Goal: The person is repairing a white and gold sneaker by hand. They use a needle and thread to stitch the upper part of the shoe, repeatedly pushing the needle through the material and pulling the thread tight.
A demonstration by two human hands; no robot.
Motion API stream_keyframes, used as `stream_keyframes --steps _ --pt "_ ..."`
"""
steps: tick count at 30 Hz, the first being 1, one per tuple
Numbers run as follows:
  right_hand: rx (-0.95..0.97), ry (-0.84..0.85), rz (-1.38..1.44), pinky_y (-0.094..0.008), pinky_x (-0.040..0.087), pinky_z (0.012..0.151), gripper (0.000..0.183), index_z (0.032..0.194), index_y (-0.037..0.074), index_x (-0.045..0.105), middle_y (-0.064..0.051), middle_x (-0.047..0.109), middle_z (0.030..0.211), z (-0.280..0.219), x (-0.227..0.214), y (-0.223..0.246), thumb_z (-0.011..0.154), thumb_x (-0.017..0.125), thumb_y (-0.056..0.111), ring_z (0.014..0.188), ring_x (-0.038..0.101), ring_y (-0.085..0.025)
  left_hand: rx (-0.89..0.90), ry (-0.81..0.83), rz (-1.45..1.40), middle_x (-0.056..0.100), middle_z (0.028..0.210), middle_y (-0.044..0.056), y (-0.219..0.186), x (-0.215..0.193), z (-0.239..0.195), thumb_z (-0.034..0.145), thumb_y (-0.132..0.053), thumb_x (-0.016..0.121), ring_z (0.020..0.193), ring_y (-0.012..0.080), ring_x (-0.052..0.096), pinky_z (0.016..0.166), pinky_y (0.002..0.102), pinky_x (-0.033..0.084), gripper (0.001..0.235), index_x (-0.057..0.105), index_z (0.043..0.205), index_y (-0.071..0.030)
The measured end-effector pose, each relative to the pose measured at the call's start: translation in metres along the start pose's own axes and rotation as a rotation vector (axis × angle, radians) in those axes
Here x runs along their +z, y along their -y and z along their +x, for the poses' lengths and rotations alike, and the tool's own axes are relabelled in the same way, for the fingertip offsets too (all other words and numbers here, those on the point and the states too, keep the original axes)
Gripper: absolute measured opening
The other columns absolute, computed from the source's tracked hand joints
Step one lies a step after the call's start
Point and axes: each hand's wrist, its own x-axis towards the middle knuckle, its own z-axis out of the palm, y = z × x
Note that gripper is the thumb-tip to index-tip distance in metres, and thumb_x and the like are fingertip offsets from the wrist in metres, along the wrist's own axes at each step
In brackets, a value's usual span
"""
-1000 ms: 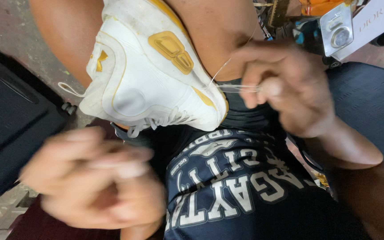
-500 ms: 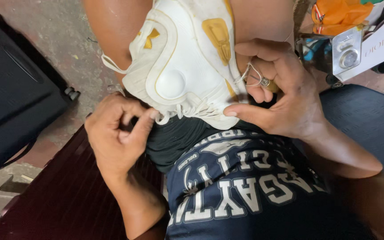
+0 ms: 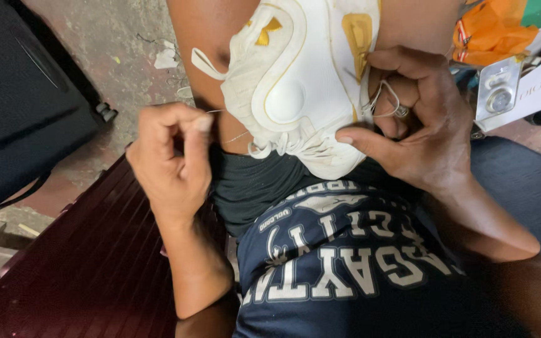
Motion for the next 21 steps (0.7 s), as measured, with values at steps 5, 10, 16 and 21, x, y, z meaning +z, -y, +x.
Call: stream_keyframes --steps 5,10,16,21 --pt "-0.006 -0.010 0.019 -0.016 0.031 0.052 0.073 0.142 -0.001 0.043 0.003 0.046 0.065 0.000 0.000 0.001 0.089 0.093 0.001 0.053 0.040 -0.001 0.159 0.005 0.086 0.048 0.091 0.001 0.000 -0.020 0.008 0.092 -0.002 0.083 0.069 0.0109 0.042 0.061 0.026 0.033 0.016 0.069 0.100 -0.003" --pt "0.022 -0.015 0.070 -0.017 0.029 0.049 0.070 0.138 -0.002 0.044 0.002 0.050 0.067 0.006 0.001 0.003 0.085 0.091 -0.001 0.050 0.039 -0.002 0.325 0.014 0.167 0.050 0.105 0.007 -0.010 -0.031 0.016 0.083 -0.006 0.083 0.087 0.0219 0.049 0.071 0.031 0.042 0.022 0.072 0.102 -0.003" --pt "0.033 -0.025 0.018 -0.015 0.030 0.049 0.067 0.138 -0.002 0.046 -0.001 0.054 0.071 0.007 0.003 0.004 0.088 0.090 0.001 0.053 0.042 -0.002 0.290 0.102 0.166 0.060 0.094 0.011 -0.016 -0.007 0.005 0.081 -0.005 0.086 0.070 0.0188 0.059 0.061 0.031 0.048 0.017 0.073 0.091 -0.002" --pt "0.046 -0.031 0.032 -0.013 0.040 0.054 0.066 0.138 -0.006 0.043 -0.004 0.062 0.088 0.006 0.004 0.008 0.091 0.090 -0.003 0.068 0.054 -0.001 0.089 0.074 -0.002 0.065 0.089 0.005 -0.010 -0.017 0.003 0.096 0.002 0.069 0.075 0.0172 0.067 0.067 0.029 0.053 0.010 0.061 0.100 -0.002"
